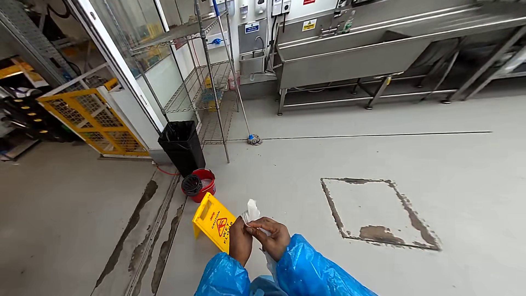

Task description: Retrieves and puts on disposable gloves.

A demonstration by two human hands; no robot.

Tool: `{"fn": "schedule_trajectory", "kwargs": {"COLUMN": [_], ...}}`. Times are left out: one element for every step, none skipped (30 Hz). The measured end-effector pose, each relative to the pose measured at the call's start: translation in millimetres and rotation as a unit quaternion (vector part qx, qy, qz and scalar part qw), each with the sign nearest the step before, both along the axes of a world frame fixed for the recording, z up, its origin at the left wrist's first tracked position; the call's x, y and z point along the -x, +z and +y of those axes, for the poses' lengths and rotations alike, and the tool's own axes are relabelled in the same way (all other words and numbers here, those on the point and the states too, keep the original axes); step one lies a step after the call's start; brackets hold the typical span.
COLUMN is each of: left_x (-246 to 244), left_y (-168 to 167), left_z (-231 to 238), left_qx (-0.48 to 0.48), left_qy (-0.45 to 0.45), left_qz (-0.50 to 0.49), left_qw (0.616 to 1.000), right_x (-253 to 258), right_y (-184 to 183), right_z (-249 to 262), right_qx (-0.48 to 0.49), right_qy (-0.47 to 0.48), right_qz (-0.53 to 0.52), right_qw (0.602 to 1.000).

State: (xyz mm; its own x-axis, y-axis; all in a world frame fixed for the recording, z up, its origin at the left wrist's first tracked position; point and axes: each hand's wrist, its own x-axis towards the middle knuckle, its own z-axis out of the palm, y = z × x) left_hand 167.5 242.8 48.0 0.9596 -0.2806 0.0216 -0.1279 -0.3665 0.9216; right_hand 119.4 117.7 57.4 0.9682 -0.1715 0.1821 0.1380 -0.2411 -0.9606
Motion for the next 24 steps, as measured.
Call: {"fn": "schedule_trajectory", "kwargs": {"left_x": [-4, -7, -9, -10, -8, -7, -6, -6, -7, -9, -11, -12, -14, -16, -18, -19, -18, -17, -16, -16, -17, -17, -17, -16], "left_y": [-3, -3, -2, 0, 3, 8, 13, 15, 16, 17, 18, 19, 21, 24, 27, 30, 32, 33, 33, 33, 33, 32, 30, 29], "left_z": [3, 5, 5, 4, 3, 2, 2, 4, 6, 8, 10, 12, 14, 17, 20, 22, 24, 25, 26, 26, 28, 29, 29, 30], "left_qx": [0.015, 0.041, 0.084, 0.142, 0.198, 0.241, 0.268, 0.277, 0.278, 0.281, 0.287, 0.301, 0.318, 0.335, 0.347, 0.358, 0.374, 0.389, 0.403, 0.418, 0.437, 0.453, 0.464, 0.471], "left_qy": [0.020, 0.047, 0.080, 0.106, 0.129, 0.153, 0.175, 0.187, 0.193, 0.195, 0.200, 0.214, 0.233, 0.249, 0.264, 0.276, 0.278, 0.278, 0.282, 0.283, 0.278, 0.270, 0.261, 0.248], "left_qz": [0.007, 0.029, 0.054, 0.087, 0.121, 0.156, 0.182, 0.188, 0.175, 0.162, 0.163, 0.175, 0.191, 0.206, 0.209, 0.207, 0.205, 0.203, 0.198, 0.193, 0.192, 0.193, 0.195, 0.200], "left_qw": [1.000, 0.998, 0.992, 0.980, 0.964, 0.946, 0.930, 0.923, 0.925, 0.926, 0.922, 0.913, 0.899, 0.885, 0.875, 0.868, 0.861, 0.855, 0.848, 0.841, 0.834, 0.828, 0.823, 0.823], "right_x": [1, 0, -1, -2, -3, -4, -5, -5, -7, -9, -11, -11, -12, -13, -16, -18, -20, -21, -22, -22, -23, -24, -25, -26], "right_y": [-1, -3, -4, -5, -5, -4, -3, -2, -2, -1, 1, 1, 2, 2, 3, 4, 6, 6, 4, 1, -3, -6, -6, -6], "right_z": [-1, -3, -4, -3, -2, 1, 3, 4, 5, 5, 7, 10, 13, 16, 17, 18, 18, 20, 24, 28, 32, 35, 36, 37], "right_qx": [0.008, 0.017, 0.022, 0.027, 0.030, 0.035, 0.039, 0.038, 0.032, 0.026, 0.022, 0.026, 0.035, 0.047, 0.063, 0.083, 0.101, 0.121, 0.138, 0.149, 0.153, 0.156, 0.164, 0.168], "right_qy": [0.009, 0.014, 0.016, 0.019, 0.025, 0.028, 0.032, 0.037, 0.042, 0.046, 0.052, 0.058, 0.067, 0.073, 0.079, 0.089, 0.105, 0.116, 0.120, 0.118, 0.115, 0.115, 0.121, 0.127], "right_qz": [0.010, 0.016, 0.017, 0.016, 0.012, 0.004, 0.000, 0.004, 0.012, 0.019, 0.022, 0.020, 0.016, 0.009, 0.006, 0.008, 0.017, 0.020, 0.013, 0.000, -0.015, -0.024, -0.027, -0.028], "right_qw": [1.000, 1.000, 0.999, 0.999, 0.999, 0.999, 0.999, 0.999, 0.999, 0.998, 0.998, 0.998, 0.997, 0.996, 0.995, 0.993, 0.989, 0.986, 0.983, 0.982, 0.981, 0.981, 0.979, 0.977]}}
